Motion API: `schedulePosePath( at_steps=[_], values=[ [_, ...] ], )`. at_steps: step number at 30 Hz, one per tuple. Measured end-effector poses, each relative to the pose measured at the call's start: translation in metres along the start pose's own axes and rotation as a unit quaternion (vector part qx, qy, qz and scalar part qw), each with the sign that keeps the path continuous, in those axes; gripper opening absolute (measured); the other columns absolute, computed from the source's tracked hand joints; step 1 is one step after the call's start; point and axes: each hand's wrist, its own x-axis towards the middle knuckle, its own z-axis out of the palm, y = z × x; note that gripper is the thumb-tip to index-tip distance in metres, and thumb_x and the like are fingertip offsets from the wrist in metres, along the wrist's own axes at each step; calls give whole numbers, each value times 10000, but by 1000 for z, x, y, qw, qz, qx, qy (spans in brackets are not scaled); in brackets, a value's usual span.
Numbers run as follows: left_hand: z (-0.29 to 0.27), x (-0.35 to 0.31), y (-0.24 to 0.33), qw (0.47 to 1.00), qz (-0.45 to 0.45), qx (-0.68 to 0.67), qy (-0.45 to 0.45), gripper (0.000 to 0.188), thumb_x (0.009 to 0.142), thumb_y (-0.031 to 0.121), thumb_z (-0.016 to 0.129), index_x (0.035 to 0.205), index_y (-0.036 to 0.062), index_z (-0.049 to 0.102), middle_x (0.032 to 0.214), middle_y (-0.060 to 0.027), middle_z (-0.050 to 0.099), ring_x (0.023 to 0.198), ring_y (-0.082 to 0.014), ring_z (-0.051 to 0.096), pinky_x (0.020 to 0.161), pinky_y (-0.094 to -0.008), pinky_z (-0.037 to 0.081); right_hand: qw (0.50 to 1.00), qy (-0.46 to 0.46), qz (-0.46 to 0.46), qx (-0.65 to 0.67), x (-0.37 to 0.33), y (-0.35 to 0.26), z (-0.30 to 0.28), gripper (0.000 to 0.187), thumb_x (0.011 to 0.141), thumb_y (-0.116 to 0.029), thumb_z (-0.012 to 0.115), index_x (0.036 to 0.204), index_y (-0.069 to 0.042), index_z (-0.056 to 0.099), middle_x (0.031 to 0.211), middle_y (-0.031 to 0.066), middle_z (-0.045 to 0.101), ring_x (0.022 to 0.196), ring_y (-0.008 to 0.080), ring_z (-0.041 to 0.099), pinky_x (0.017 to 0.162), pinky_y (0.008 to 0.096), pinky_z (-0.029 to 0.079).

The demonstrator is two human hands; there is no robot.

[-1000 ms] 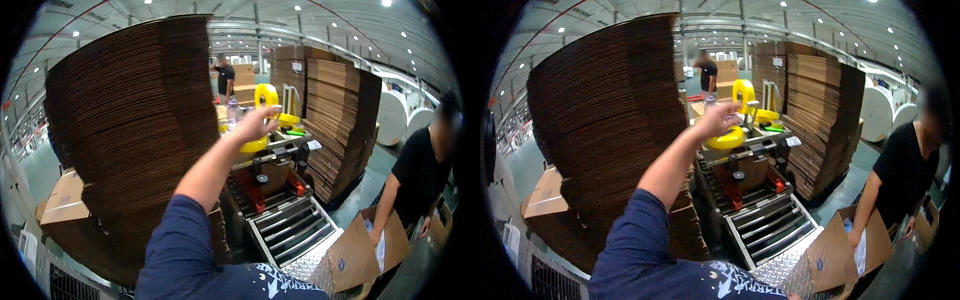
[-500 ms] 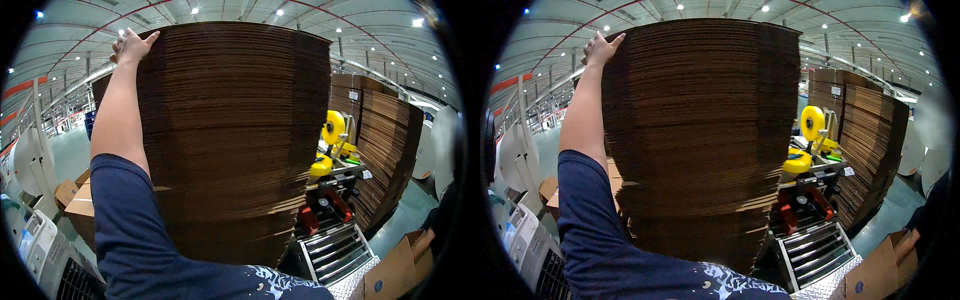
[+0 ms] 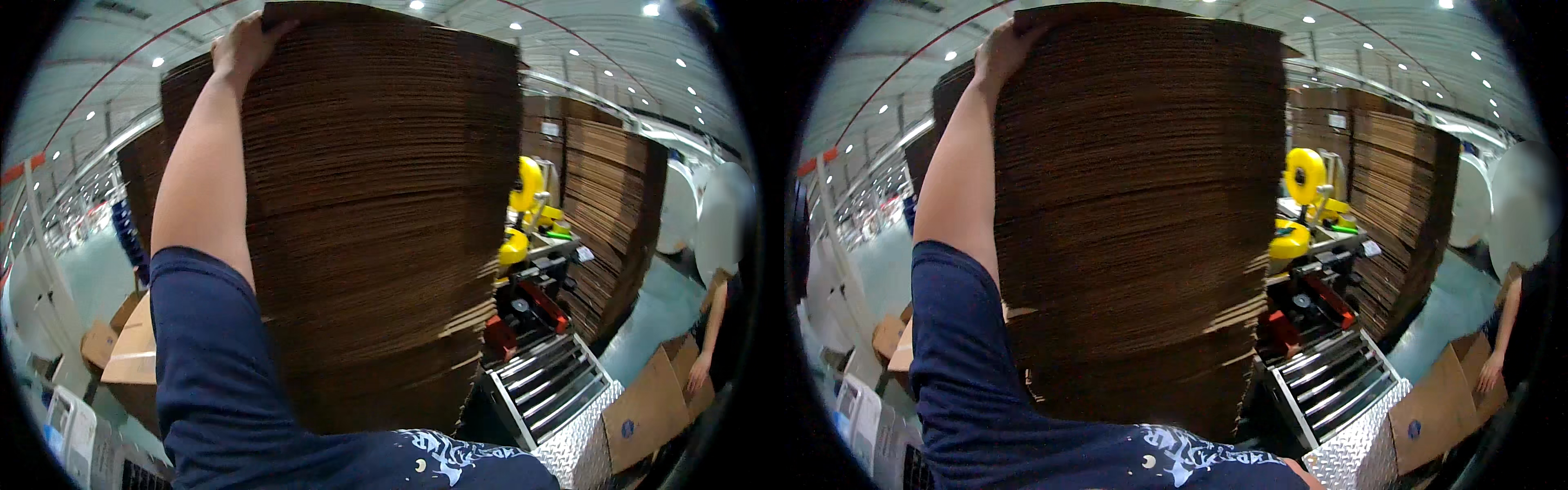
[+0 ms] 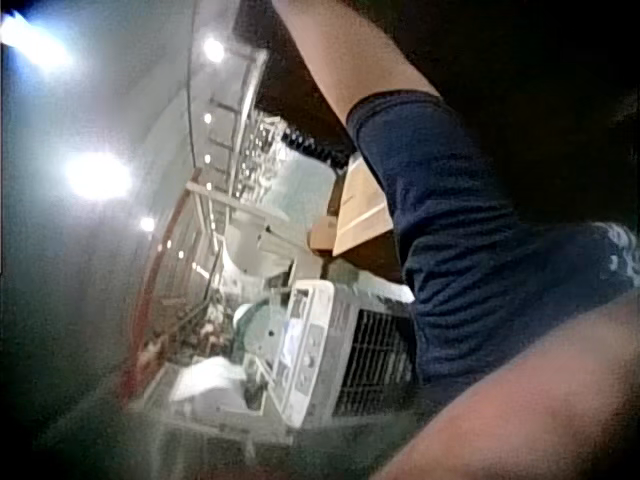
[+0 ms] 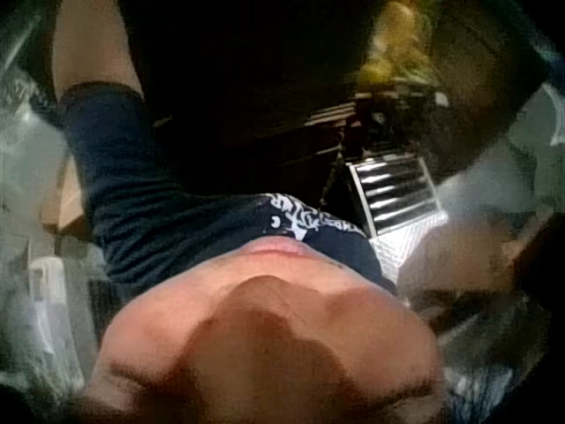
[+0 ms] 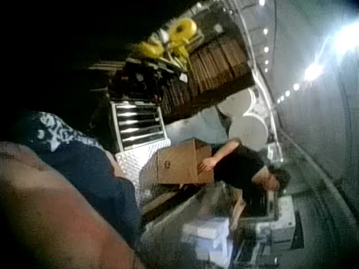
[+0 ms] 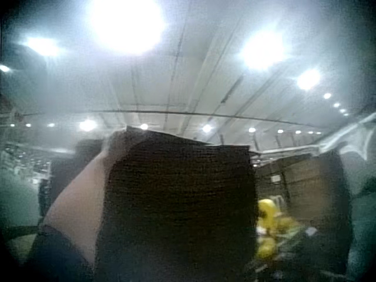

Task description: The person places blue boxed products into a larger shipping box, adds a piece of bubble wrap, folds the box flaps, and slides the box onto a conveyor belt.

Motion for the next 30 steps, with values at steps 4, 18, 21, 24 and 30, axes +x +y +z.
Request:
schedulePosePath(
  at_steps=[4,18,21,24,30],
  values=[
    [14,17,116,960,154,-185,141,258,848,294,483,904,86,624,830,-125,619,817,-297,592,696,-380,466,997,36,70,24,-67,51,-11,357,768,-322,605,995,-48,632,936,141,643,881,269,616,788,336,472],
    [-163,-123,616,562,556,-581,195,160,615,297,586,535,158,590,528,-10,573,551,-191,609,428,-343,440,750,367,-141,532,-260,8,-261,181,818,-144,590,957,-30,570,941,30,594,878,165,553,772,280,441],
    [-152,-204,696,467,516,-709,114,394,673,508,551,616,125,479,561,-19,484,503,-194,533,470,-323,400,659,303,-129,676,-273,21,-291,290,807,-147,592,1056,-30,500,1029,44,547,953,162,512,817,282,417],
    [-150,-293,747,391,440,-807,44,396,672,505,572,604,122,496,581,-37,475,542,-224,526,506,-351,404,634,262,-75,724,-281,36,-280,412,796,-151,593,1155,-31,431,1118,58,501,1029,159,471,863,285,393],
    [-96,-293,784,518,388,-752,-121,418,609,485,648,841,137,623,842,-69,546,863,-272,517,794,-421,395,779,171,0,603,-340,56,-271,666,773,-158,596,1352,-32,291,1296,86,408,1181,153,390,955,290,345]
  ],
)
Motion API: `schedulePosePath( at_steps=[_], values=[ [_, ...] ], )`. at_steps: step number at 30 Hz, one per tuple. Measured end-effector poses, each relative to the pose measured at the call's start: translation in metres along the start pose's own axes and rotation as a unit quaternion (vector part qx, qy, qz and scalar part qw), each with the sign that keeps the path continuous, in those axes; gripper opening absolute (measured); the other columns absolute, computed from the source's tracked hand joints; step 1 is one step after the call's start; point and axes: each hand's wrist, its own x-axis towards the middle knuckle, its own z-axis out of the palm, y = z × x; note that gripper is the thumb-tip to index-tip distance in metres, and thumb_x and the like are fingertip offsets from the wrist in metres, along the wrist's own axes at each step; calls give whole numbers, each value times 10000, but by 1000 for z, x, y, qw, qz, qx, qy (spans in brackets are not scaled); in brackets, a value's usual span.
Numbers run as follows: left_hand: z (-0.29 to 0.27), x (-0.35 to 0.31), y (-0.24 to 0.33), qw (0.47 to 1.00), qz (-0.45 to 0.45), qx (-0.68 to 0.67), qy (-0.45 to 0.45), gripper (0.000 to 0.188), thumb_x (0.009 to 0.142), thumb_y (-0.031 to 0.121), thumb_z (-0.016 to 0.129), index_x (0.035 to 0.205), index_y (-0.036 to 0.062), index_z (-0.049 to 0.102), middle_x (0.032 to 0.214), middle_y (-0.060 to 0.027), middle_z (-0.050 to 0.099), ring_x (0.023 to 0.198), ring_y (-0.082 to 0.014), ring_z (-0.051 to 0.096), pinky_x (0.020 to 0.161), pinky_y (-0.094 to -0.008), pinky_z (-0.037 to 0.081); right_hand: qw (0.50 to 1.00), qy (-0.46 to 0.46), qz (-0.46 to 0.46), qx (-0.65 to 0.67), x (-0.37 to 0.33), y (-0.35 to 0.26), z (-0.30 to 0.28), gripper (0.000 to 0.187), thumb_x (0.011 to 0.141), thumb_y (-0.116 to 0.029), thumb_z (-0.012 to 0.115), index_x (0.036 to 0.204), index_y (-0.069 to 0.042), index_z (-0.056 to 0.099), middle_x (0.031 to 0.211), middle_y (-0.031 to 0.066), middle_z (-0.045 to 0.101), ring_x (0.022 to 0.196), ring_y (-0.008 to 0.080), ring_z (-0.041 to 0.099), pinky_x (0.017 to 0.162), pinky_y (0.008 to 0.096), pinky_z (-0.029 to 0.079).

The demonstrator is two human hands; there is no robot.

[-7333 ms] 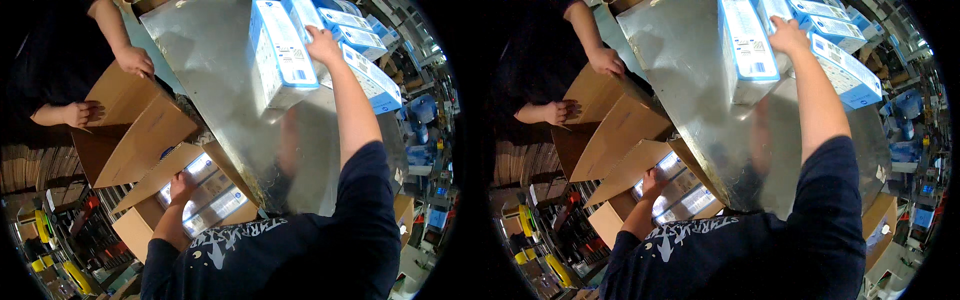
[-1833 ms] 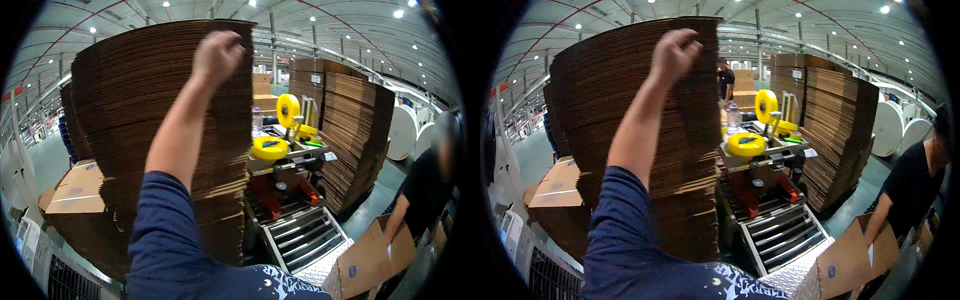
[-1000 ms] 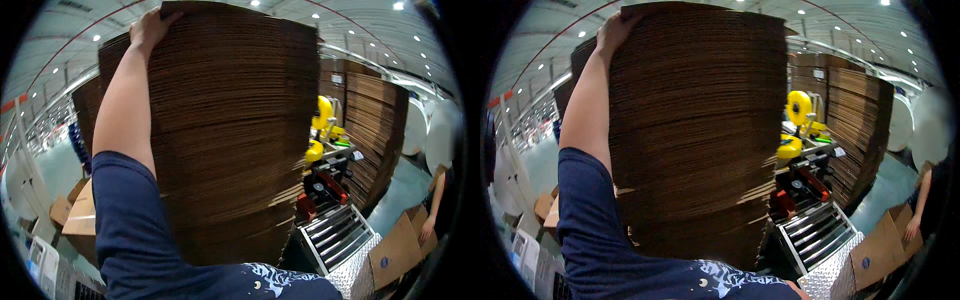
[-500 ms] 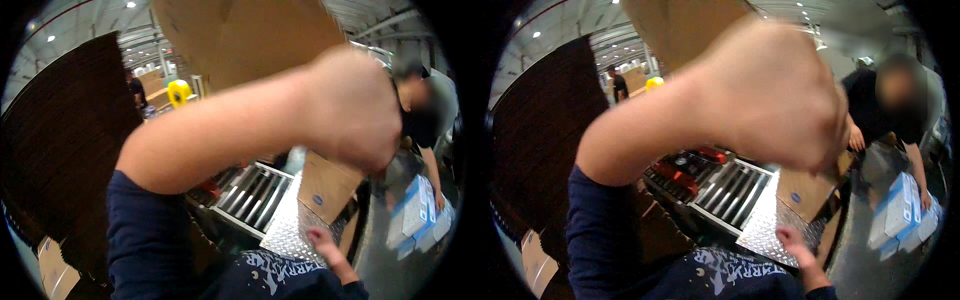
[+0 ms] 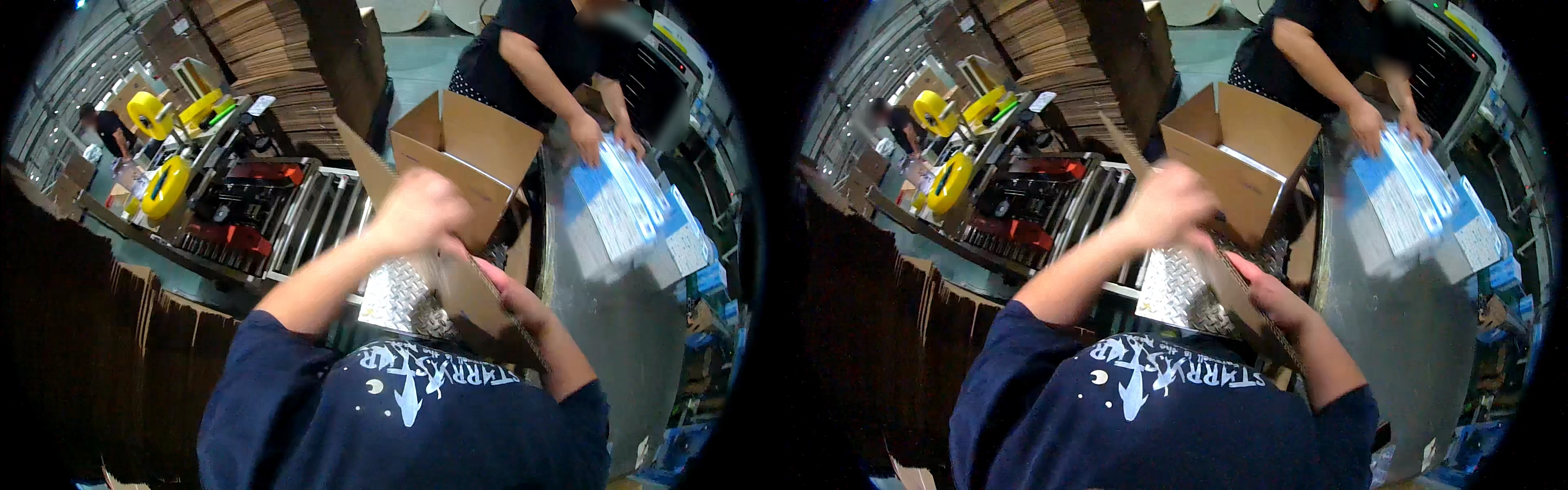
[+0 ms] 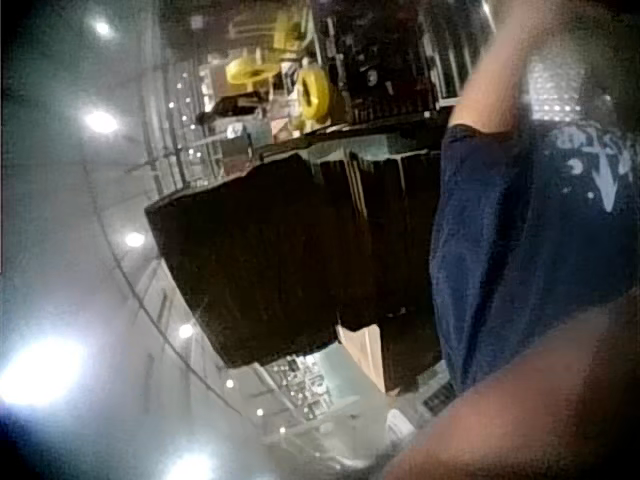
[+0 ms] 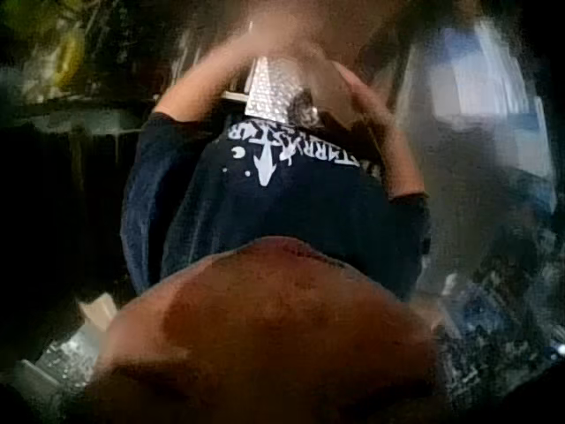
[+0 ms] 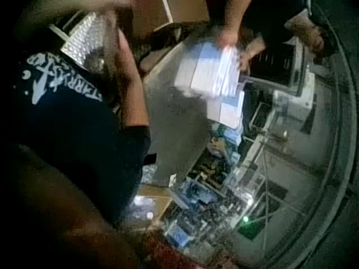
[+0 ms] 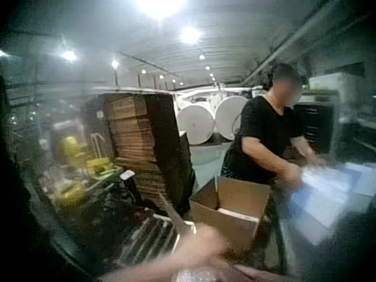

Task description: The person places blue boxed products into a larger shipping box, adds a piece of bubble wrap, folds the box flaps, and slides the box onto a conveyor belt.

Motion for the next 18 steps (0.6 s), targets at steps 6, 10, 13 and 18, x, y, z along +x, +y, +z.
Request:
schedulePosePath(
  at_steps=[6,10,13,18],
  values=[
    [-9,-70,-153,979,-197,59,9,248,807,306,562,914,95,636,964,-68,598,1025,-275,504,887,-429,357,691,101,71,-712,-21,-91,25,663,708,-65,552,1328,-156,335,1100,209,538,983,360,537,825,406,455],
    [19,-47,-173,968,-234,77,50,218,808,287,541,868,104,644,890,-54,601,942,-272,512,820,-429,376,433,368,-156,-808,13,-59,-10,428,770,-92,483,1197,-110,488,1134,93,556,1025,238,540,805,392,443],
    [16,-15,-179,942,-264,147,-144,284,826,304,431,961,150,627,1004,-64,581,1008,-276,480,850,-494,360,240,486,-217,-812,48,-21,8,295,782,-175,508,1068,-131,570,1145,34,550,1065,194,498,915,398,332],
    [7,10,-213,904,-243,62,-346,379,824,405,450,1106,192,587,1076,-70,588,1053,-267,499,911,-514,323,374,492,-295,-729,44,-3,27,205,704,-267,627,869,-164,563,921,16,565,922,185,503,868,411,290]
  ],
)
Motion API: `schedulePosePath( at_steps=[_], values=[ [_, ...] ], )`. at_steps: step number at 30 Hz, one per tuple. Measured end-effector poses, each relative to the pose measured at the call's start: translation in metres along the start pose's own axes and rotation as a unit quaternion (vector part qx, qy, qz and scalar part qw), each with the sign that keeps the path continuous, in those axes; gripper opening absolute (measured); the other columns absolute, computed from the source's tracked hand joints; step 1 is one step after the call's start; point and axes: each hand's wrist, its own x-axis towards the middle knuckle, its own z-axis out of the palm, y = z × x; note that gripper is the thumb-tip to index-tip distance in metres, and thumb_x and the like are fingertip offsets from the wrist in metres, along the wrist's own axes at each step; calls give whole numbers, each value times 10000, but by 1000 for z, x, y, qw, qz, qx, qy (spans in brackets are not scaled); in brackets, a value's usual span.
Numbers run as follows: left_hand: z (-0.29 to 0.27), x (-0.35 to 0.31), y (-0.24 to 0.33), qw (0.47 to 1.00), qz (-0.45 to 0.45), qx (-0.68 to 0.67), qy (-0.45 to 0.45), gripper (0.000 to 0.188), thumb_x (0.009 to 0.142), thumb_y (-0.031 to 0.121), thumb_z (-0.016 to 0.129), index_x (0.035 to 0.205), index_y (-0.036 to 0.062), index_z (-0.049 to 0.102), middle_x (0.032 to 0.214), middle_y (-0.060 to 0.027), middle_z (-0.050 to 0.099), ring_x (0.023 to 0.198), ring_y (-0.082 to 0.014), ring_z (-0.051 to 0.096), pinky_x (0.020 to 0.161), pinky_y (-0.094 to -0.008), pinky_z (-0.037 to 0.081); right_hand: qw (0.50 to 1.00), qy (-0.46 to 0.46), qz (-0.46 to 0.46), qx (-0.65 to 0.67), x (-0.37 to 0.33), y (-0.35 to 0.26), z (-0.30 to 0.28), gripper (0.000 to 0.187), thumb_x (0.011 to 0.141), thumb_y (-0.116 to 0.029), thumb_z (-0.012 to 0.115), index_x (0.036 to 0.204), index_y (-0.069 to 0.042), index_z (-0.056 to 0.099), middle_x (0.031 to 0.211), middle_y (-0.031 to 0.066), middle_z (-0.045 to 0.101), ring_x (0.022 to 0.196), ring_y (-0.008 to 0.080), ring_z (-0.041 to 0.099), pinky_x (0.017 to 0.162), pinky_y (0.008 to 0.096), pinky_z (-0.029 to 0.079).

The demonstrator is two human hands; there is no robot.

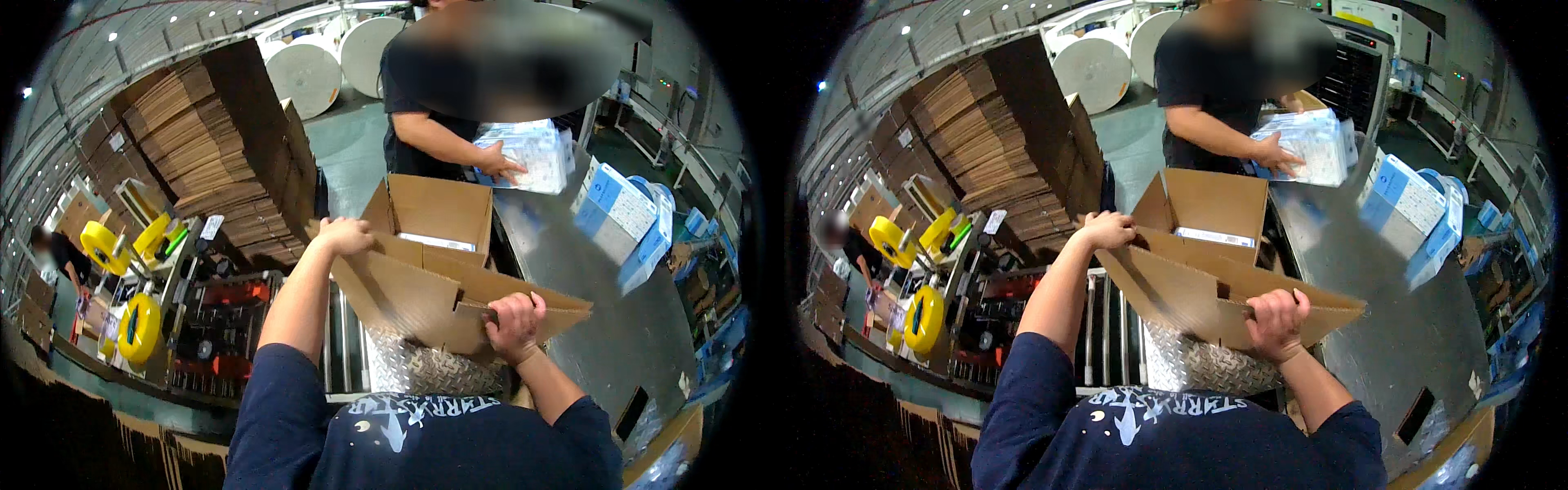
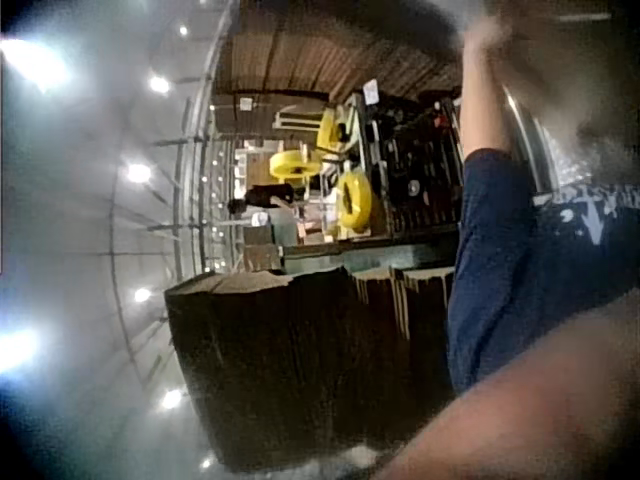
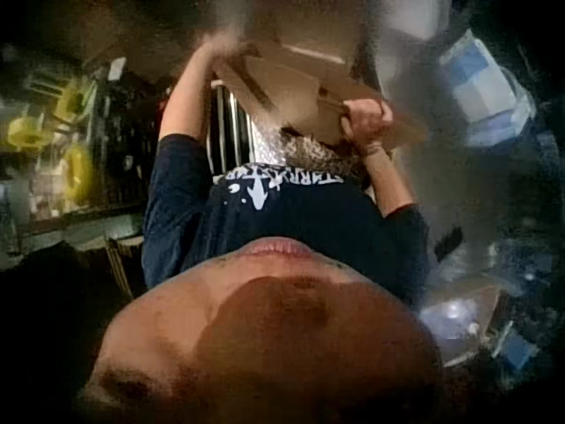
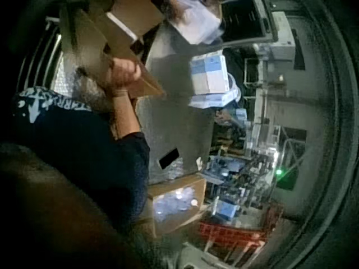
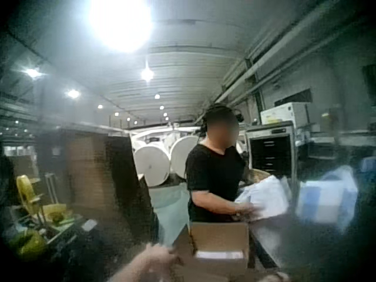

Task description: The person places blue boxed products into a larger shipping box, adds a piece of bubble wrap, folds the box flaps, and slides the box onto a conveyor belt.

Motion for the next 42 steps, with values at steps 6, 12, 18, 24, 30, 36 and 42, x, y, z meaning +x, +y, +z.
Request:
schedulePosePath(
  at_steps=[6,12,18,24,30,36,42],
  values=[
    [-32,-64,-66,998,-14,-37,-50,385,828,436,530,934,91,667,920,-144,641,886,-295,608,760,-367,463,972,28,-34,230,44,-27,-36,392,731,-343,646,476,-122,447,467,33,423,467,210,416,627,335,305],
    [-5,-109,-49,961,41,-197,-188,472,824,462,506,1012,46,627,952,-194,622,875,-295,603,786,-373,456,819,-169,-199,511,78,-82,25,316,723,-256,613,491,-86,481,495,88,475,501,272,457,584,357,350],
    [62,-188,-30,789,318,-363,-380,740,752,493,631,1275,28,391,1318,-182,369,1150,-315,426,946,-386,353,911,-266,-46,312,32,-78,114,378,720,-389,600,954,-93,630,1114,150,531,1045,304,478,878,408,376],
    [34,-154,-19,915,226,-208,-260,834,662,577,651,1288,96,382,1325,-142,371,1235,-312,342,1002,-515,238,728,-585,-48,356,108,-29,85,435,768,-307,620,1126,-66,565,999,127,630,928,214,590,819,304,453],
    [118,-138,-16,992,-14,-122,4,841,644,560,660,1288,97,378,1397,-138,260,1304,-295,214,943,-650,218,951,-264,53,151,133,-58,66,244,790,-246,495,919,-83,622,939,147,609,855,297,593,738,413,472],
    [156,-157,-29,705,23,-708,-33,726,710,87,702,1324,26,320,1294,-107,430,1190,-206,415,980,-363,339,940,-304,111,111,8,-34,82,255,794,-344,488,812,-122,612,714,106,627,672,312,605,594,412,477],
    [345,-149,30,608,-225,-722,-244,638,818,642,399,1238,166,446,1134,-31,524,1018,-191,477,801,-389,407,736,-171,578,308,-87,168,58,285,828,-258,556,991,-37,635,968,96,601,838,186,584,752,317,468]
  ],
)
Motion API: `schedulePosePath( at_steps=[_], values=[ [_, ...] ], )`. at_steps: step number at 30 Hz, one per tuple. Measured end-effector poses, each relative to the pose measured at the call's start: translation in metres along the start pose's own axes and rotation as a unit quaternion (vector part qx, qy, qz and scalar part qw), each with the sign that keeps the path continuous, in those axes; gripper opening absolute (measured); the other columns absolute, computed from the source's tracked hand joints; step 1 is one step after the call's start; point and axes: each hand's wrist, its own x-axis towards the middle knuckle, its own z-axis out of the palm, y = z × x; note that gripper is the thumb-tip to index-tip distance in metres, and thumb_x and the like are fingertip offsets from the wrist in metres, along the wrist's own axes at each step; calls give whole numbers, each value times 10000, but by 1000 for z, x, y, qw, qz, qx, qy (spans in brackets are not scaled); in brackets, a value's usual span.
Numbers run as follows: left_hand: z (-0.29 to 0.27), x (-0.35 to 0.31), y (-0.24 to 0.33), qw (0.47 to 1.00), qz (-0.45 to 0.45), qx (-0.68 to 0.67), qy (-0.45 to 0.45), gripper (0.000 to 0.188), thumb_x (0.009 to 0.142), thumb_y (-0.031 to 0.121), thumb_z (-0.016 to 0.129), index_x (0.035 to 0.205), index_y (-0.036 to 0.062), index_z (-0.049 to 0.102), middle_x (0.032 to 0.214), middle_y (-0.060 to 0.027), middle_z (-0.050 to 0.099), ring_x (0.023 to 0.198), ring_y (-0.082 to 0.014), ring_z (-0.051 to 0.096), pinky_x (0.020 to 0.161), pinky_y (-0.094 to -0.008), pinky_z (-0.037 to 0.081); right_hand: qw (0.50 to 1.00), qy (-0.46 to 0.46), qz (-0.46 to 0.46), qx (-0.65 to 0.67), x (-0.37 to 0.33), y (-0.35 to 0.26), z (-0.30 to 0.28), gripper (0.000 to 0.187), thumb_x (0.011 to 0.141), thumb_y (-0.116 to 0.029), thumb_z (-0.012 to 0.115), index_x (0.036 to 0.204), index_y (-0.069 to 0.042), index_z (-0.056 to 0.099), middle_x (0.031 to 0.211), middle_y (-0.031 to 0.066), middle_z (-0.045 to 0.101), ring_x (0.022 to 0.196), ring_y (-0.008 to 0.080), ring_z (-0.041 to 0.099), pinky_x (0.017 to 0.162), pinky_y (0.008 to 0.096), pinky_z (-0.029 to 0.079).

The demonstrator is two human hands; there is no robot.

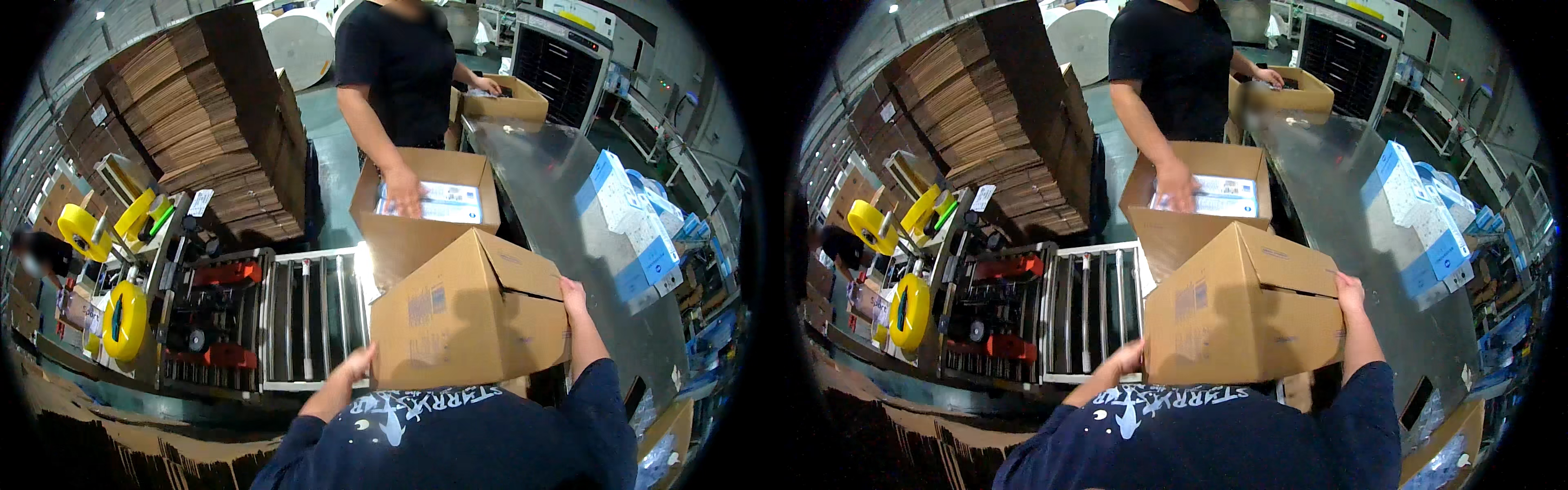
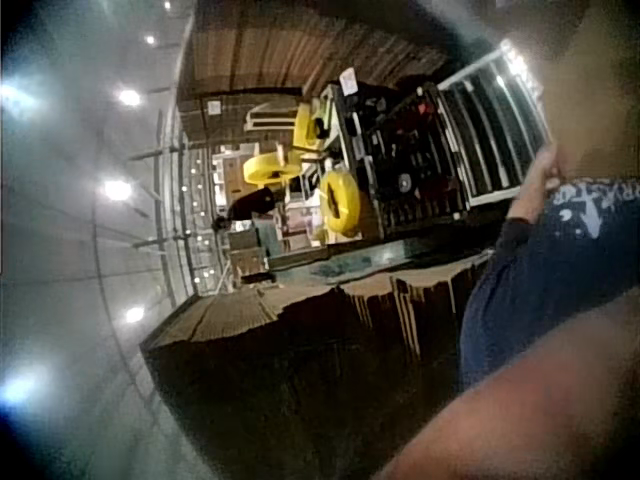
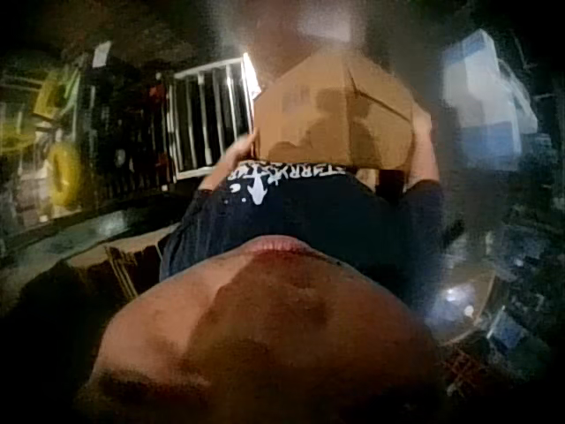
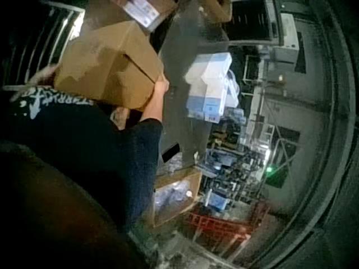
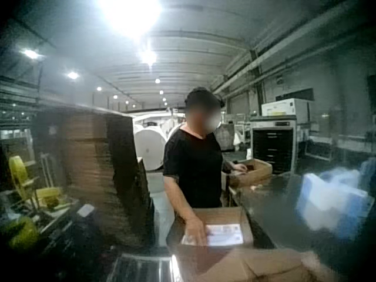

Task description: The person places blue boxed products into a larger shipping box, adds a piece of bubble wrap, folds the box flaps, and slides the box onto a conveyor belt.

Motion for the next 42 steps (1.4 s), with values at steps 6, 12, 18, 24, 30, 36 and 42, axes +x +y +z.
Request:
schedulePosePath(
  at_steps=[6,12,18,24,30,36,42],
  values=[
    [-113,-131,42,959,224,-93,148,193,810,148,533,969,43,564,928,-74,616,840,-178,585,732,-338,491,918,-173,251,253,-64,5,101,654,842,-543,439,1309,-90,374,1279,123,429,1137,242,434,905,417,385],
    [-30,-177,180,899,285,316,105,448,872,188,456,1269,-6,380,1234,-152,472,1125,-243,468,939,-341,390,847,-404,86,334,-121,-92,147,722,834,-579,424,1399,-188,205,1469,90,101,1350,237,52,1016,533,170],
    [70,-130,190,755,324,524,-224,564,888,387,466,1295,9,365,1252,-228,447,1168,-278,442,961,-337,350,871,-216,-250,-363,-108,-147,100,625,805,-333,555,1358,-195,298,1437,100,205,1298,419,160,1043,405,239],
    [-50,-59,65,851,269,413,181,630,764,267,649,1270,2,382,1304,-208,353,1182,-310,385,980,-367,324,768,-115,-135,-616,-97,-11,56,752,757,-514,550,1368,-171,277,1431,117,197,1299,424,144,998,561,195],
    [-43,-23,-6,948,185,179,186,815,745,246,578,1363,-39,129,1402,-288,94,1341,-334,46,1076,-356,95,908,-320,93,-254,-79,69,109,795,691,-318,664,1323,-23,282,1172,218,500,1041,347,514,850,421,421],
    [65,12,50,920,223,302,117,1022,644,231,722,1338,-97,47,1387,-280,107,1309,-374,103,1082,-371,98,866,-313,-16,-389,3,-2,25,421,725,-380,573,910,-7,636,864,204,630,786,317,613,698,436,472],
    [107,38,30,894,261,277,237,858,678,-65,573,1369,11,70,1297,-191,268,1237,-312,266,1036,-357,238,892,118,-212,-381,152,-84,-121,404,747,-121,544,1144,-53,511,1053,191,571,987,353,539,848,425,433]
  ],
)
